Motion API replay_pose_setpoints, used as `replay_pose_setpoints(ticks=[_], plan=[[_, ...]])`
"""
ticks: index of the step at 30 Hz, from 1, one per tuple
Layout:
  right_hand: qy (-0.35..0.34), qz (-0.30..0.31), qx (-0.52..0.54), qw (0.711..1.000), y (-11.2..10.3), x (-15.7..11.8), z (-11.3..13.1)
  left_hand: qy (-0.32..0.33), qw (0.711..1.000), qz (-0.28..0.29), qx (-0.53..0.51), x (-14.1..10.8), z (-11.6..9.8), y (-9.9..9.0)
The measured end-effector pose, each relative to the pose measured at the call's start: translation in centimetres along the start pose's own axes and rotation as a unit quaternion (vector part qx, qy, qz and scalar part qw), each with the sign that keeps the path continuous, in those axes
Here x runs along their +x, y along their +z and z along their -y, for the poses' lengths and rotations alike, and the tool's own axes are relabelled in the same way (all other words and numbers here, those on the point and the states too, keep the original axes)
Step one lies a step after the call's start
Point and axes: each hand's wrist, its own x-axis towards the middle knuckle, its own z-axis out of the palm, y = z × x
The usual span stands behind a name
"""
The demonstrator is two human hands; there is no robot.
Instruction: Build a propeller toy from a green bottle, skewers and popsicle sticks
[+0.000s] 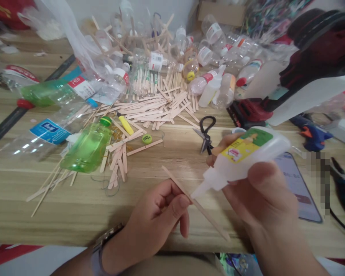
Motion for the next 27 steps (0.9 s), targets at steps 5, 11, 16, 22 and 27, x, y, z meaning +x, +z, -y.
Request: replay_pose_setpoints(ticks=[5, 11, 16, 22, 27], plan=[[0.041, 0.013, 0.048, 0.998, -0.1, 0.6, 0.3, -0.004, 1.0, -0.004, -0.011, 0.0, -0.1, 0.1], [0.067, 0.004, 0.05, 0.997, -0.8, 1.4, 0.1, 0.008, 1.0, -0.011, -0.016, -0.1, -0.2, 0.1], [0.119, 0.039, 0.024, 0.992, -1.8, 1.9, 0.0, 0.005, 1.0, -0.007, 0.002, -0.9, -0.3, 0.0], [0.117, 0.108, 0.001, 0.987, -0.7, 1.3, 0.7, -0.019, 0.999, -0.016, 0.027, -2.7, -0.5, -0.7], [0.055, 0.118, -0.136, 0.982, 0.3, 3.2, 0.3, -0.025, 0.999, -0.031, 0.013, -4.0, -0.5, -1.3]])
